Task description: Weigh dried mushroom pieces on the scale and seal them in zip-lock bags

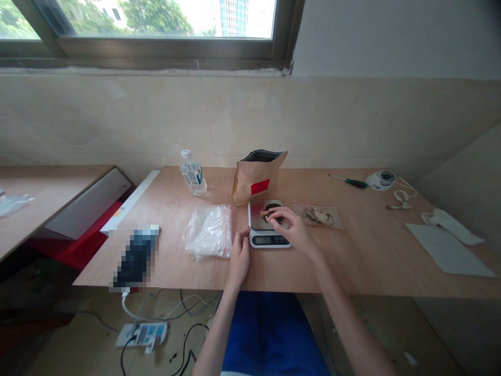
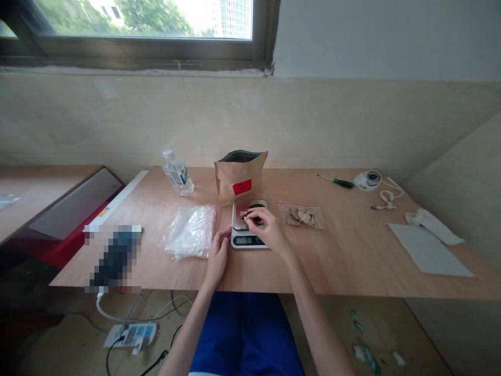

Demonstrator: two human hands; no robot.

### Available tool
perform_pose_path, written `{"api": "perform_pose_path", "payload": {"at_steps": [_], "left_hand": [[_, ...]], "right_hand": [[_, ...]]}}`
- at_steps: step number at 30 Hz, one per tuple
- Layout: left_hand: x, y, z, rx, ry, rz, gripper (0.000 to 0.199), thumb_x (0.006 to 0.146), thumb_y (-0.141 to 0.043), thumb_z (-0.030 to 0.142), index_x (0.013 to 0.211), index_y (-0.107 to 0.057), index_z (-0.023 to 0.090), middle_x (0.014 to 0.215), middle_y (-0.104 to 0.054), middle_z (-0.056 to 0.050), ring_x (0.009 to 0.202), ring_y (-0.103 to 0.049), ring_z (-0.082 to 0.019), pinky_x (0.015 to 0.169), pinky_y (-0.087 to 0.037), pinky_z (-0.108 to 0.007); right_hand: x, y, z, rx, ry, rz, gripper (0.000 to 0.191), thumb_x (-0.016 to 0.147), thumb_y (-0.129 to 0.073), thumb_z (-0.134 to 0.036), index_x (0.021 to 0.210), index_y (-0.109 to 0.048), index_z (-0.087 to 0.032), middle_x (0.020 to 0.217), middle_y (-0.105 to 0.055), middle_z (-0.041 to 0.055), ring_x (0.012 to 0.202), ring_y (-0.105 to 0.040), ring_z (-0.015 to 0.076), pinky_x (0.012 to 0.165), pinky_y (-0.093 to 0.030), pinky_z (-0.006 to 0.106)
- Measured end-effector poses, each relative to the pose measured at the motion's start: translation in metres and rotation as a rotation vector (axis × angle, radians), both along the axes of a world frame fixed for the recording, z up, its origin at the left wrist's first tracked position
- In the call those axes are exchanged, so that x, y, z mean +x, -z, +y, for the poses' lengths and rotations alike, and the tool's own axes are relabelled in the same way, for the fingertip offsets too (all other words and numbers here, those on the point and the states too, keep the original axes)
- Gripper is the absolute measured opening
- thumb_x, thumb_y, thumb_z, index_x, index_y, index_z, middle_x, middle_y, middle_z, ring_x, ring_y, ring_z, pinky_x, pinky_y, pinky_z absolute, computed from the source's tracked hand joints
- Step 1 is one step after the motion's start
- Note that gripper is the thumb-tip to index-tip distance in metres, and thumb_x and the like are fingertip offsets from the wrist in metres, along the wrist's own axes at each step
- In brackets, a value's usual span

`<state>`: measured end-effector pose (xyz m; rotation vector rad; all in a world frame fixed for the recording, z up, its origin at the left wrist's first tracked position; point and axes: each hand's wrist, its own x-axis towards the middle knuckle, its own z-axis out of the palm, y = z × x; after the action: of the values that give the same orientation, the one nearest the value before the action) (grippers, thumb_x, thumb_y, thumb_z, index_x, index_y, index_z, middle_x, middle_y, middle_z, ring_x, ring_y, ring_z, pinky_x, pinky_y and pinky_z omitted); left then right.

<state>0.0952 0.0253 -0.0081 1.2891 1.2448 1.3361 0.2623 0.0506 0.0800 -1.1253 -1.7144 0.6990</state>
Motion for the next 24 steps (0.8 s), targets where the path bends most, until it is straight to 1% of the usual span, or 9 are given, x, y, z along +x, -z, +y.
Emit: {"api": "perform_pose_path", "payload": {"at_steps": [2,4,7,12,16,19,21,24], "left_hand": [[0.0,0.0,0.0,-0.003,-0.007,0.002,0.025,0.089,-0.04,0.024,0.107,-0.056,0.018,0.111,-0.061,-0.007,0.107,-0.056,-0.018,0.097,-0.041,-0.036],[0.0,-0.001,0.0,-0.004,-0.01,0.007,0.025,0.089,-0.04,0.024,0.107,-0.056,0.018,0.111,-0.061,-0.007,0.107,-0.056,-0.018,0.097,-0.041,-0.036],[-0.001,-0.002,-0.001,-0.003,-0.004,0.014,0.025,0.089,-0.04,0.024,0.107,-0.056,0.018,0.111,-0.061,-0.007,0.106,-0.056,-0.018,0.096,-0.042,-0.036],[-0.001,-0.003,-0.001,0.01,-0.005,0.02,0.025,0.089,-0.04,0.024,0.107,-0.056,0.019,0.112,-0.061,-0.007,0.108,-0.055,-0.018,0.097,-0.041,-0.037],[-0.001,-0.002,-0.001,0.003,-0.012,0.022,0.025,0.089,-0.04,0.025,0.107,-0.057,0.019,0.112,-0.061,-0.007,0.108,-0.055,-0.018,0.097,-0.041,-0.037],[-0.001,-0.002,-0.001,-0.002,-0.011,0.019,0.025,0.089,-0.041,0.025,0.107,-0.057,0.019,0.112,-0.062,-0.007,0.108,-0.055,-0.019,0.097,-0.041,-0.037],[-0.001,-0.002,-0.002,-0.008,-0.013,0.021,0.025,0.089,-0.041,0.025,0.107,-0.057,0.019,0.112,-0.062,-0.007,0.108,-0.056,-0.019,0.097,-0.041,-0.037],[-0.001,-0.003,-0.002,-0.007,-0.018,0.021,0.025,0.089,-0.041,0.025,0.106,-0.057,0.019,0.112,-0.062,-0.007,0.108,-0.056,-0.019,0.098,-0.041,-0.037]], "right_hand": [[-0.005,0.018,0.006,0.022,0.025,-0.05,0.012,0.082,-0.055,-0.028,0.082,-0.064,-0.02,0.103,-0.063,0.0082,0.1,-0.059,0.02,0.076,-0.051,0.031],[-0.01,0.027,0.01,0.048,0.011,-0.113,0.012,0.083,-0.054,-0.027,0.082,-0.064,-0.02,0.102,-0.063,0.0081,0.1,-0.059,0.0196,0.082,-0.049,0.033],[-0.013,0.031,0.012,0.083,0.004,-0.196,0.013,0.084,-0.052,-0.025,0.082,-0.064,-0.021,0.103,-0.063,0.0082,0.104,-0.057,0.0201,0.091,-0.044,0.037],[-0.012,0.033,0.01,0.164,0.093,-0.278,0.013,0.083,-0.054,-0.026,0.082,-0.066,-0.021,0.119,-0.059,0.0113,0.114,-0.05,0.0249,0.096,-0.04,0.045],[-0.007,0.029,0.008,0.166,0.102,-0.252,0.013,0.082,-0.055,-0.028,0.08,-0.067,-0.022,0.118,-0.058,0.0108,0.114,-0.05,0.0246,0.096,-0.04,0.044],[0.0,0.018,0.012,0.142,0.185,-0.147,0.016,0.083,-0.055,-0.032,0.083,-0.067,-0.023,0.108,-0.062,0.0089,0.106,-0.054,0.0223,0.093,-0.042,0.041],[0.005,0.01,0.021,0.094,0.225,-0.045,0.02,0.085,-0.052,-0.036,0.087,-0.066,-0.022,0.1,-0.064,0.0073,0.098,-0.058,0.0205,0.088,-0.045,0.037],[0.01,0.004,0.045,-0.037,0.169,0.068,0.025,0.084,-0.053,-0.041,0.09,-0.064,-0.02,0.094,-0.067,0.0052,0.087,-0.062,0.0178,0.081,-0.047,0.032]]}}
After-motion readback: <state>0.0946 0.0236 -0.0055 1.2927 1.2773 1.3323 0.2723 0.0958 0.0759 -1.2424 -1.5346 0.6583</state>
